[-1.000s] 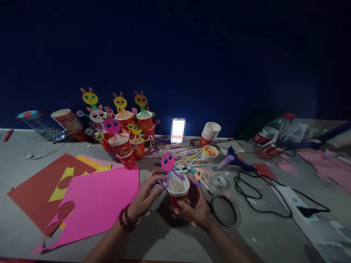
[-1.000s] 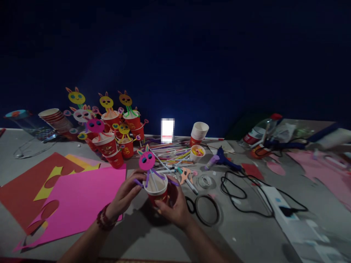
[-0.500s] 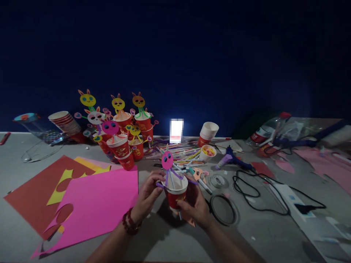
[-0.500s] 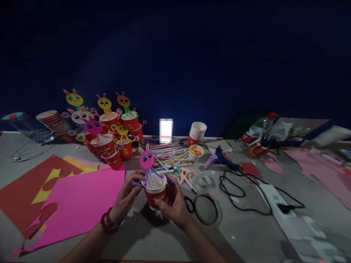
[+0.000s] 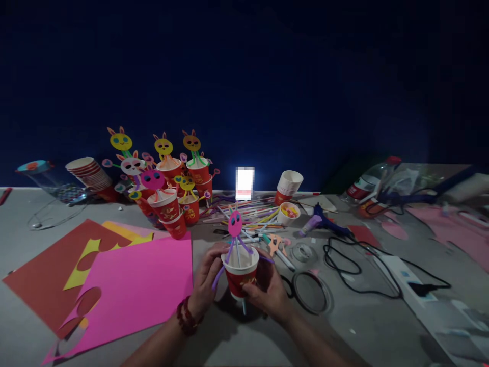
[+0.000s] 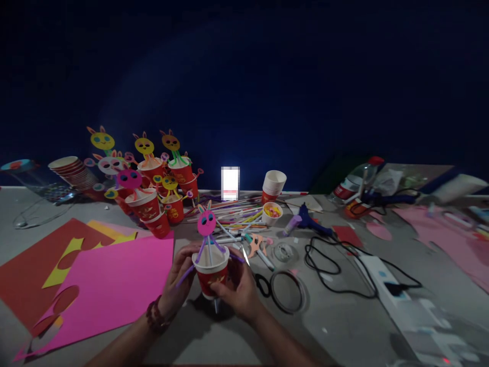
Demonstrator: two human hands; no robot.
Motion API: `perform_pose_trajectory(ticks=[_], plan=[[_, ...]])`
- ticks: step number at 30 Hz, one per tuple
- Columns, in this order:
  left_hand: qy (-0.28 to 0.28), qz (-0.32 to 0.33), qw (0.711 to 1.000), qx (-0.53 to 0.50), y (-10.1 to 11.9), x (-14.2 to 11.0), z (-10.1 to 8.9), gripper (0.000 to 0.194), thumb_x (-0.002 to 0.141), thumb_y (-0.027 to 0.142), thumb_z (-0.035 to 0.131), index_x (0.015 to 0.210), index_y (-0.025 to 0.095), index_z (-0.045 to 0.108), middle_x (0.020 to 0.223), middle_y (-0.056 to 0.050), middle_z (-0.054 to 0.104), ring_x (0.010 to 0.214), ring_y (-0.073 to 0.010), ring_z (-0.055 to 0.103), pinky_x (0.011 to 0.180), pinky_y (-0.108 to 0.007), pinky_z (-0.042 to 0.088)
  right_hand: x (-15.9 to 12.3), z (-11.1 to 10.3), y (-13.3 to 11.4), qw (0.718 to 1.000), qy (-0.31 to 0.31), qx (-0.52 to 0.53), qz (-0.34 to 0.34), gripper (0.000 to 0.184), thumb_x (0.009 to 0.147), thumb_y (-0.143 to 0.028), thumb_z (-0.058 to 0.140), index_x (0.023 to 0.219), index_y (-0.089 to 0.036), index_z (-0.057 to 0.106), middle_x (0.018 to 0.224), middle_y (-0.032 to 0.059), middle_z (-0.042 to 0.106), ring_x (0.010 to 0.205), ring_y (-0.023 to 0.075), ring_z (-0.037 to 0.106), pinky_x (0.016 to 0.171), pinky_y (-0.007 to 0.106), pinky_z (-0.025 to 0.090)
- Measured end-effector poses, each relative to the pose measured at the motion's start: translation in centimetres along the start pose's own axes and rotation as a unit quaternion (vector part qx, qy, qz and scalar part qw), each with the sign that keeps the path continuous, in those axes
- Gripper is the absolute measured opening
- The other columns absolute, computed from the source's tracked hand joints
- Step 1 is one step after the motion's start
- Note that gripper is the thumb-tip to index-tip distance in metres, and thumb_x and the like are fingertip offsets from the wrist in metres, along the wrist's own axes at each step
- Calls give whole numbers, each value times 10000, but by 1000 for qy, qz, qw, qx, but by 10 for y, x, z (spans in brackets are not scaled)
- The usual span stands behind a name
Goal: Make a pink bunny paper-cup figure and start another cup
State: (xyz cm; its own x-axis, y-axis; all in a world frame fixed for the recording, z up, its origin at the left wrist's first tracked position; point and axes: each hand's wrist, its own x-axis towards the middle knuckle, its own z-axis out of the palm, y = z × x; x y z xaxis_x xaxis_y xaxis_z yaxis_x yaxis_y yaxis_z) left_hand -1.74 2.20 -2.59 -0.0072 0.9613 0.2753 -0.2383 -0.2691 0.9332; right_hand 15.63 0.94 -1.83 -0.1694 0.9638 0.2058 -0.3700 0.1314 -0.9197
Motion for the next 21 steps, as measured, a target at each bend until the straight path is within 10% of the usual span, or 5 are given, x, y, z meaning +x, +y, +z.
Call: perform_pose_trajectory(ticks=[13, 21], plan=[[-40, 203, 970, 130, 27, 7, 2, 297, 916, 117, 513, 1144, 288, 594, 1301, -92, 478, 1204, -269, 518, 978, -481, 465, 1, 2, 3, 998, 18, 56, 36, 758, 707, -401, 826, 1353, -306, 440, 1336, 112, 604, 1233, 306, 573, 1056, 499, 440], [-24, 142, 988, 57, 21, 8, -1, 125, 945, 179, 508, 1012, 229, 600, 1139, -98, 594, 1112, -251, 553, 925, -420, 460, 6, 4, -13, 999, 19, 21, 34, 725, 698, -429, 831, 1318, -285, 484, 1302, 122, 623, 1214, 296, 585, 1037, 465, 465]])
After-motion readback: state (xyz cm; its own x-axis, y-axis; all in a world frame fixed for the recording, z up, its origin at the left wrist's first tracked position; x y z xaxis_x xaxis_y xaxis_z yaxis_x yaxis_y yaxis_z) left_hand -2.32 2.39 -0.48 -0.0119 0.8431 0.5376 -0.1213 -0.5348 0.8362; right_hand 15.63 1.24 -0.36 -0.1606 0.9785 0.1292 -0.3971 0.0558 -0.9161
